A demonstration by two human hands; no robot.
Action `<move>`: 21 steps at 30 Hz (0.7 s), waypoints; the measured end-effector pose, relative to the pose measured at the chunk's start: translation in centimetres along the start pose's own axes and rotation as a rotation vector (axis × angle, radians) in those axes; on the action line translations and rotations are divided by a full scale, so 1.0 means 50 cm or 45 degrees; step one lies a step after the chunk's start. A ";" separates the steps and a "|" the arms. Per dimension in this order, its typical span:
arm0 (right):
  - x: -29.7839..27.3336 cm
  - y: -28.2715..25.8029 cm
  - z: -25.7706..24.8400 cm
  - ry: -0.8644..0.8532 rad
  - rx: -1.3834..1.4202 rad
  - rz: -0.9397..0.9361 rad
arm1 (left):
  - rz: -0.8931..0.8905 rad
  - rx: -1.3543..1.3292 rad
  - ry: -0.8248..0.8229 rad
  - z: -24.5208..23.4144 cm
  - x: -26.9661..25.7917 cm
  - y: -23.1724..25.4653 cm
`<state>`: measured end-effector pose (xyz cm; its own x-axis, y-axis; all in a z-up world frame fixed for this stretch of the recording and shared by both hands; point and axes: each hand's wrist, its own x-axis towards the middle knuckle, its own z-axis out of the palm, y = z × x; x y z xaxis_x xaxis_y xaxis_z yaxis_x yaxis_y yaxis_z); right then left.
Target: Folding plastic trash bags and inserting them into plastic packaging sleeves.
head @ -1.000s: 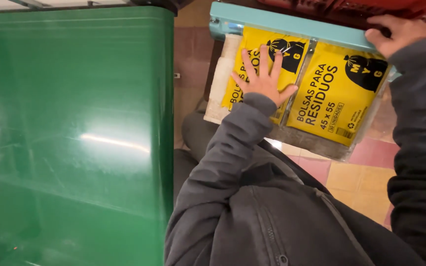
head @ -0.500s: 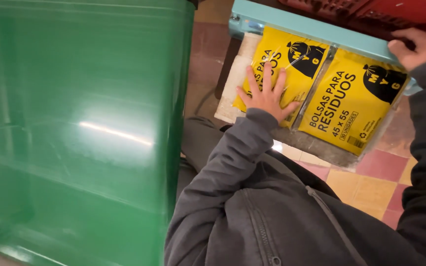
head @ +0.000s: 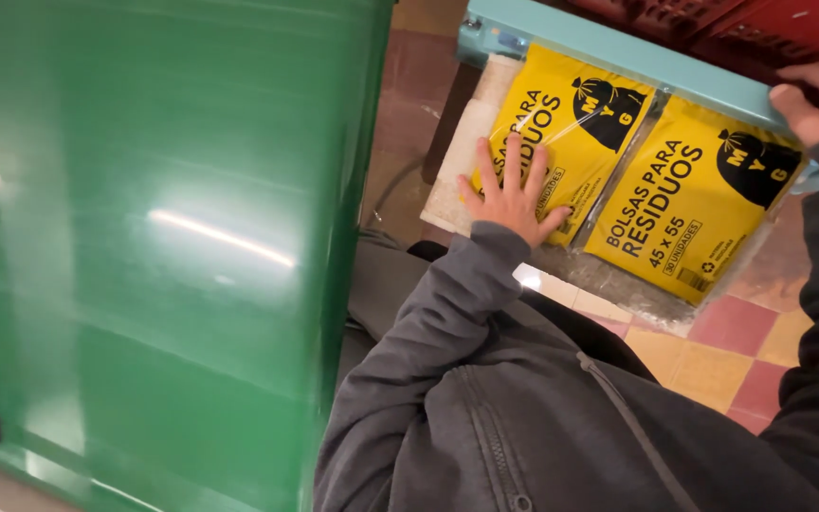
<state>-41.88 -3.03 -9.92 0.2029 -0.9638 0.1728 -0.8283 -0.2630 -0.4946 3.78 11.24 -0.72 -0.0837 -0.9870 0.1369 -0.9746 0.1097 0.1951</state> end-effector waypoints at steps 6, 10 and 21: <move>0.014 0.070 0.034 0.072 -0.061 -0.147 | -0.022 0.003 0.107 0.021 0.003 -0.003; 0.005 -0.007 0.001 0.093 -0.064 -0.206 | -0.113 -0.124 0.176 0.002 0.062 -0.016; 0.023 -0.285 -0.126 0.020 -0.423 0.156 | -0.536 -0.206 -0.051 0.009 0.199 -0.048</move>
<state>-33.10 -0.14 2.70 0.0856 -0.9859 0.1436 -0.9711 -0.1148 -0.2092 5.19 1.10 -0.26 0.3016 -0.9531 -0.0240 -0.8810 -0.2882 0.3753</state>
